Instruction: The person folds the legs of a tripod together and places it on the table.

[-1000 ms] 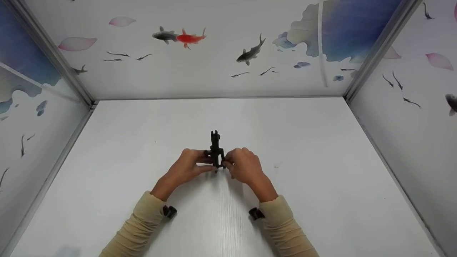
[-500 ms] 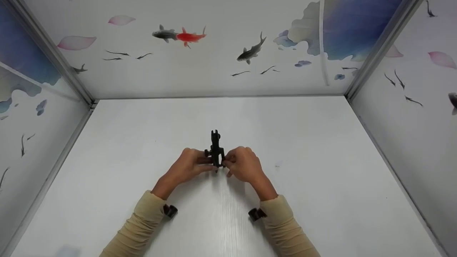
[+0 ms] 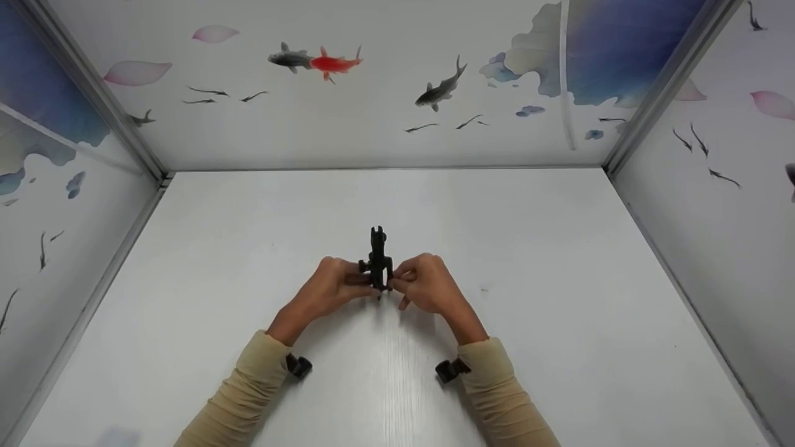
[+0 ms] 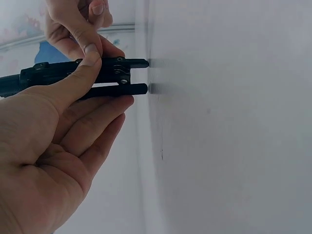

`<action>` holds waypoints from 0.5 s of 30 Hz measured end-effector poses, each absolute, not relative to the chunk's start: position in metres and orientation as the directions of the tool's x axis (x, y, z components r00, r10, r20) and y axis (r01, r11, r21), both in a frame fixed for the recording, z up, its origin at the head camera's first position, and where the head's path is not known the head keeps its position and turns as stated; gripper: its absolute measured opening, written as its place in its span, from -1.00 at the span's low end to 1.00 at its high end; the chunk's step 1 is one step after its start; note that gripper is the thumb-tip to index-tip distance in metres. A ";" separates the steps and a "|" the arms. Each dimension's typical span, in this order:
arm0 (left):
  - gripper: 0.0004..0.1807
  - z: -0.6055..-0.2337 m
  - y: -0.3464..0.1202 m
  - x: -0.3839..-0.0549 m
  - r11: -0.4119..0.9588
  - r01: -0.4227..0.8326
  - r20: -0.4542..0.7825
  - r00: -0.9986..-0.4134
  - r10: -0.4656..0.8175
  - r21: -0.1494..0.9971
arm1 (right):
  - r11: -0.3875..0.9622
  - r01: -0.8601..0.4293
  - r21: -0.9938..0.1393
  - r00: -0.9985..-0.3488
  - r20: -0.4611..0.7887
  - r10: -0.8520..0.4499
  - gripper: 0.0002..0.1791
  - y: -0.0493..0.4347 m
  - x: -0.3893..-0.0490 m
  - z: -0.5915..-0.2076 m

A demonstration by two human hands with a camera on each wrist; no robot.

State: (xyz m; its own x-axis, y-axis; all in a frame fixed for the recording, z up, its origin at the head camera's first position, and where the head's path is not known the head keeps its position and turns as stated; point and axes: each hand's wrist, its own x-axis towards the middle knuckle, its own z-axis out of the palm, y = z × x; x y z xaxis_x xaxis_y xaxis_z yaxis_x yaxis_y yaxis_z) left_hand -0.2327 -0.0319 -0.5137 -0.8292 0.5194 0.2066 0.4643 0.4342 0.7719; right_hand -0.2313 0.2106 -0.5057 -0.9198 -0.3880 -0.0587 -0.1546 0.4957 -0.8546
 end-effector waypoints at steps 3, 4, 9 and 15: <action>-0.71 -0.514 -0.031 -0.233 0.432 0.470 0.216 -0.828 0.517 0.770 | 0.494 -0.153 -0.856 -0.921 -0.058 -0.385 -0.91 0.212 -0.232 -0.507; -0.71 -0.513 -0.031 -0.233 0.433 0.467 0.214 -0.830 0.514 0.771 | 0.490 -0.153 -0.858 -0.920 -0.058 -0.387 -0.91 0.212 -0.232 -0.507; -0.71 -0.515 -0.032 -0.233 0.446 0.462 0.207 -0.835 0.509 0.767 | 0.483 -0.151 -0.862 -0.916 -0.062 -0.397 -0.89 0.211 -0.232 -0.508; -0.72 -0.514 -0.032 -0.233 0.456 0.477 0.217 -0.832 0.511 0.752 | 0.482 -0.168 -0.860 -0.907 -0.056 -0.417 -0.88 0.212 -0.233 -0.508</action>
State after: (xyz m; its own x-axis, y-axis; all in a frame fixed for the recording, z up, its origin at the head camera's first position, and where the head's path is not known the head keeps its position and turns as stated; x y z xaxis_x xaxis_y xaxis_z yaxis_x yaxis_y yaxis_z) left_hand -0.2329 -0.0323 -0.5140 -0.8316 0.5113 0.2169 0.4765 0.4562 0.7515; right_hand -0.2325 0.2116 -0.5082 -0.9072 -0.4169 -0.0564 -0.1680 0.4820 -0.8599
